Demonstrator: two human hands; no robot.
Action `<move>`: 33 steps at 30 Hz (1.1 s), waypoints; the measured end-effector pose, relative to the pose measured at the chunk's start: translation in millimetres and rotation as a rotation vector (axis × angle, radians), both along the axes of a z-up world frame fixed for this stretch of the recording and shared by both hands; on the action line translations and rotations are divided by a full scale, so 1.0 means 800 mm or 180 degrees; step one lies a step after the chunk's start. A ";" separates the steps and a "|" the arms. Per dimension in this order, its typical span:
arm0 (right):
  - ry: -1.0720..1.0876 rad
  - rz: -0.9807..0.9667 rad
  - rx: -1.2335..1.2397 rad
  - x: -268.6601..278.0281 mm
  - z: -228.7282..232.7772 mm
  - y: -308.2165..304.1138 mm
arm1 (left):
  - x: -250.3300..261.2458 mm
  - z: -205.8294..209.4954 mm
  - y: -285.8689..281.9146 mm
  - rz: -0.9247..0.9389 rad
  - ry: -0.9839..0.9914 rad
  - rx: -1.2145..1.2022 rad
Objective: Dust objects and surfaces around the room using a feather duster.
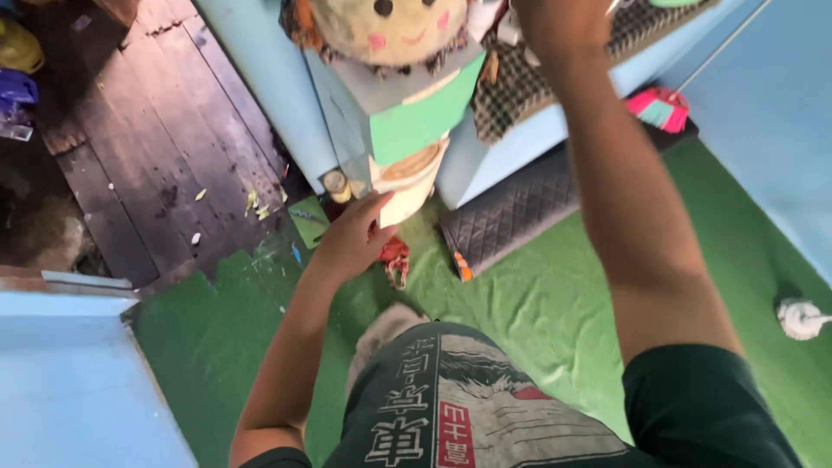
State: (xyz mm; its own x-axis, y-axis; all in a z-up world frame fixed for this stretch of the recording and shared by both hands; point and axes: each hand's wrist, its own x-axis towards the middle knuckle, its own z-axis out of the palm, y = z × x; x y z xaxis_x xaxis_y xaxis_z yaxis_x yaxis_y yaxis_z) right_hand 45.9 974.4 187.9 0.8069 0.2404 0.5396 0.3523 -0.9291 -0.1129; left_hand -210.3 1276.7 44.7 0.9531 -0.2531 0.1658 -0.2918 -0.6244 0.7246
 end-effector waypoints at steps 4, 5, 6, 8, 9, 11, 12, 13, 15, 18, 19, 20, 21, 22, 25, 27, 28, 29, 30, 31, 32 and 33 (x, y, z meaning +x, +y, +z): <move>-0.0294 0.0450 0.0731 -0.137 -0.070 0.041 | -0.063 -0.039 0.010 -0.0168 0.0319 -0.0094; -0.0059 0.0487 0.0771 -0.169 -0.090 0.047 | -0.073 -0.050 0.016 -0.0250 0.0406 -0.0135; 0.0037 0.0450 0.0794 -0.195 -0.123 0.048 | -0.088 -0.052 0.024 -0.0272 0.0507 -0.0121; 0.1253 -0.0408 0.0750 -0.237 -0.175 0.049 | -0.098 -0.054 0.041 -0.0473 0.0486 0.0111; 0.1261 -0.0467 0.0772 -0.254 -0.193 0.050 | -0.093 -0.056 0.050 -0.0533 0.0499 0.0126; 0.1525 -0.0738 0.1075 -0.295 -0.234 0.056 | -0.093 -0.066 0.069 -0.0527 0.0565 0.0356; 0.1607 -0.0799 0.1082 -0.319 -0.251 0.061 | -0.094 -0.059 0.071 -0.0580 0.0653 0.0358; 0.1629 -0.0854 0.1323 -0.336 -0.265 0.069 | -0.087 -0.052 0.076 -0.0614 0.0706 0.0291; 0.1648 -0.0981 0.1589 -0.355 -0.283 0.087 | -0.066 -0.059 0.086 -0.0716 0.0779 0.0241; 0.1543 -0.1138 0.1801 -0.383 -0.300 0.130 | -0.049 -0.093 0.105 -0.1168 0.0384 -0.0049; 0.1582 -0.1159 0.1904 -0.385 -0.304 0.147 | -0.036 -0.094 0.108 -0.1261 0.0566 -0.0239; 0.1617 -0.1181 0.2009 -0.385 -0.307 0.165 | -0.023 -0.095 0.111 -0.1349 0.0753 -0.0427; 0.1658 -0.1262 0.2034 -0.385 -0.306 0.185 | -0.023 -0.102 0.122 -0.1412 0.0822 -0.0416; 0.1675 -0.1197 0.2029 -0.384 -0.304 0.205 | -0.024 -0.108 0.133 -0.1413 0.0729 -0.0356; 0.1593 -0.1280 0.1853 -0.340 -0.307 0.254 | -0.023 -0.121 0.180 -0.1497 0.0758 -0.0265; 0.1592 -0.1437 0.1711 -0.308 -0.314 0.277 | -0.015 -0.145 0.212 -0.1565 0.0976 -0.0201; 0.1781 -0.1625 0.1540 -0.300 -0.320 0.289 | -0.013 -0.165 0.231 -0.1470 0.0941 -0.0321; 0.1959 -0.1815 0.1366 -0.294 -0.324 0.304 | -0.011 -0.182 0.253 -0.1385 0.0895 -0.0437; 0.2051 -0.1867 0.1395 -0.304 -0.339 0.319 | -0.019 -0.188 0.276 -0.1417 0.0996 -0.0410; 0.2133 -0.1955 0.1373 -0.300 -0.350 0.323 | -0.012 -0.194 0.287 -0.1394 0.1150 -0.0368; 0.2216 -0.2043 0.1352 -0.298 -0.361 0.325 | -0.006 -0.199 0.297 -0.1370 0.1304 -0.0323; 0.2241 -0.2099 0.1374 -0.309 -0.379 0.335 | -0.005 -0.203 0.305 -0.1420 0.1341 -0.0308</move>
State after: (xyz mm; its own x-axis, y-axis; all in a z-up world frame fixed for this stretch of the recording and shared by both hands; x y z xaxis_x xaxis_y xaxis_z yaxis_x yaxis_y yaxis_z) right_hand -201.3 1242.7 -115.5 0.8721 -0.4605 -0.1657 -0.4812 -0.7451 -0.4618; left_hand -214.6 1520.4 -117.9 0.7475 -0.6448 -0.1594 -0.1862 -0.4338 0.8816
